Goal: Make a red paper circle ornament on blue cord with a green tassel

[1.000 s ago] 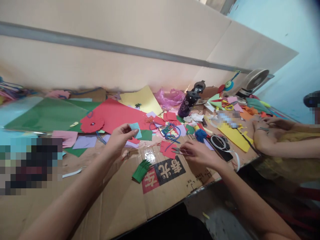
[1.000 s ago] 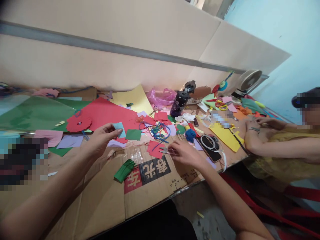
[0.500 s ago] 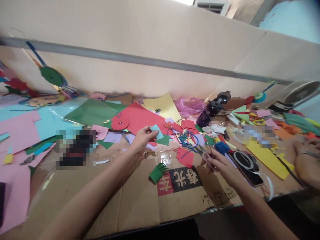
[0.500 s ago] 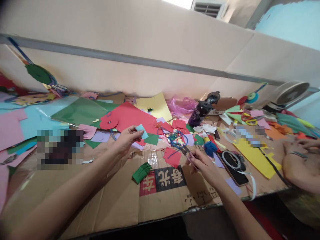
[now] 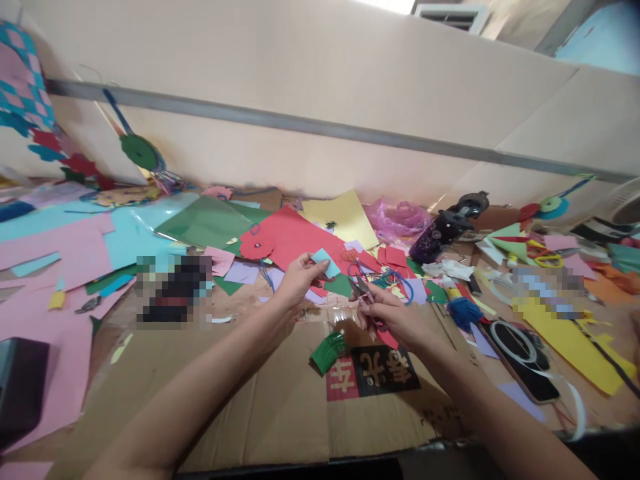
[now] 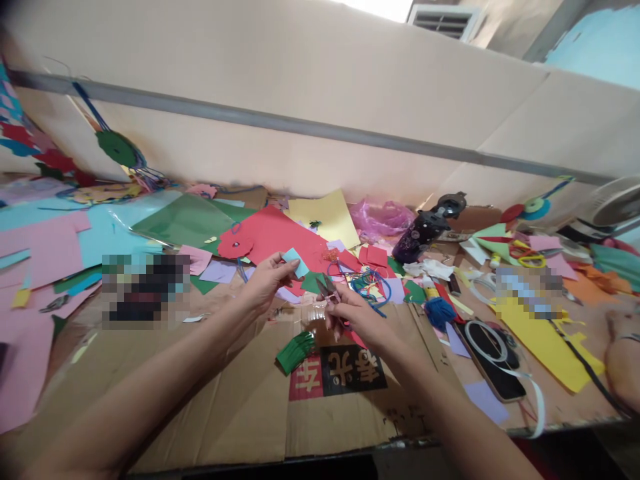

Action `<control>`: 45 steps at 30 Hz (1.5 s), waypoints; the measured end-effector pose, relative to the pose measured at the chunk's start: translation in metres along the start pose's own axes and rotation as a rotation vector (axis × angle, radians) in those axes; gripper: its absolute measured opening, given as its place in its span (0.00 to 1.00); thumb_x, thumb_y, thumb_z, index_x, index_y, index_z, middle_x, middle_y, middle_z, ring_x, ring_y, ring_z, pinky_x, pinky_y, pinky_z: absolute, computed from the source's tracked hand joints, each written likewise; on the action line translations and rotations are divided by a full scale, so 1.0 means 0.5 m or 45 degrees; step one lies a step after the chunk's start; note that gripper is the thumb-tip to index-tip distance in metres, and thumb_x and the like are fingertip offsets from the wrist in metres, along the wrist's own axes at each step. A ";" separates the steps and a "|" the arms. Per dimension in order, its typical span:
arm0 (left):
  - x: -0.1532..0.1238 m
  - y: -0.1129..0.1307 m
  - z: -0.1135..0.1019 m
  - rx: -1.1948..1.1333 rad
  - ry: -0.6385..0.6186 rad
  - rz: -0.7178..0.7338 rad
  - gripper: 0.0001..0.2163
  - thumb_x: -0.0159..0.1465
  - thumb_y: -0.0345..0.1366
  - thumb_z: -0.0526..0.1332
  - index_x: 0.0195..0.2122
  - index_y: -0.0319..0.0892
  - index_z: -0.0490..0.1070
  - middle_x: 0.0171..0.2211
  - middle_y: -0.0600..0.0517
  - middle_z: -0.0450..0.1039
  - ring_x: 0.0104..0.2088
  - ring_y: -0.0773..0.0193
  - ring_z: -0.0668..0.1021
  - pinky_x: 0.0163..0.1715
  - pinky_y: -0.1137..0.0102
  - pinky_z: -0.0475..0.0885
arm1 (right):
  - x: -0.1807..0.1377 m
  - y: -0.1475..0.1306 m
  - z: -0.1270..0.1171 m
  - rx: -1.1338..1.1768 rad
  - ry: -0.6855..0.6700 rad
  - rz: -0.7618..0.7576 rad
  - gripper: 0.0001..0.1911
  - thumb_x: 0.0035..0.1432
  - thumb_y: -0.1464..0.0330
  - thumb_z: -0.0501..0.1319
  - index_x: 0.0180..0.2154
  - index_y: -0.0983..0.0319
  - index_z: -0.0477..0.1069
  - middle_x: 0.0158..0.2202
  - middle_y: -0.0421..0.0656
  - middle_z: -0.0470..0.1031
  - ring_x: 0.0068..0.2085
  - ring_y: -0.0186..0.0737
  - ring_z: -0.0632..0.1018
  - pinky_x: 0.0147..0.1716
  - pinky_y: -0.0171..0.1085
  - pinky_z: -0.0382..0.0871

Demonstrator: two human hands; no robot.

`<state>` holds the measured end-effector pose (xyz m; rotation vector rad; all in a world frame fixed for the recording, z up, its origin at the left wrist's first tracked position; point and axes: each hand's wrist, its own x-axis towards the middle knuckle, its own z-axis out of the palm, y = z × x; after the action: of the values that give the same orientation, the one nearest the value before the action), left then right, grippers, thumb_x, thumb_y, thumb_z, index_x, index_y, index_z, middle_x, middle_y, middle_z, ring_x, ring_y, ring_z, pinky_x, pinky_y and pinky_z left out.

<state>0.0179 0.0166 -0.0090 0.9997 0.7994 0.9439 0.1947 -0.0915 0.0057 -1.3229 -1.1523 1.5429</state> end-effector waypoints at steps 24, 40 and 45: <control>-0.006 -0.002 0.007 0.000 -0.014 -0.011 0.24 0.44 0.50 0.75 0.31 0.41 0.67 0.23 0.53 0.76 0.25 0.65 0.78 0.27 0.71 0.70 | 0.028 0.009 0.023 0.006 0.020 -0.010 0.16 0.47 0.63 0.61 0.39 0.61 0.68 0.21 0.34 0.68 0.17 0.29 0.65 0.15 0.30 0.54; -0.009 0.000 0.009 0.052 -0.119 0.078 0.20 0.44 0.39 0.75 0.33 0.40 0.68 0.26 0.54 0.76 0.28 0.66 0.78 0.34 0.69 0.72 | 0.030 0.022 0.017 0.014 0.094 -0.053 0.16 0.51 0.62 0.62 0.43 0.61 0.69 0.22 0.34 0.68 0.19 0.29 0.65 0.17 0.30 0.56; -0.005 -0.006 0.005 0.071 -0.151 0.108 0.17 0.47 0.37 0.74 0.33 0.40 0.68 0.27 0.53 0.77 0.29 0.66 0.78 0.34 0.70 0.72 | 0.030 0.017 0.017 0.111 0.086 -0.082 0.20 0.53 0.54 0.64 0.42 0.62 0.73 0.23 0.36 0.67 0.21 0.31 0.64 0.18 0.31 0.56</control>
<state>0.0202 0.0128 -0.0107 1.1352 0.6916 0.9297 0.1838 -0.0810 -0.0063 -1.2585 -1.0639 1.4743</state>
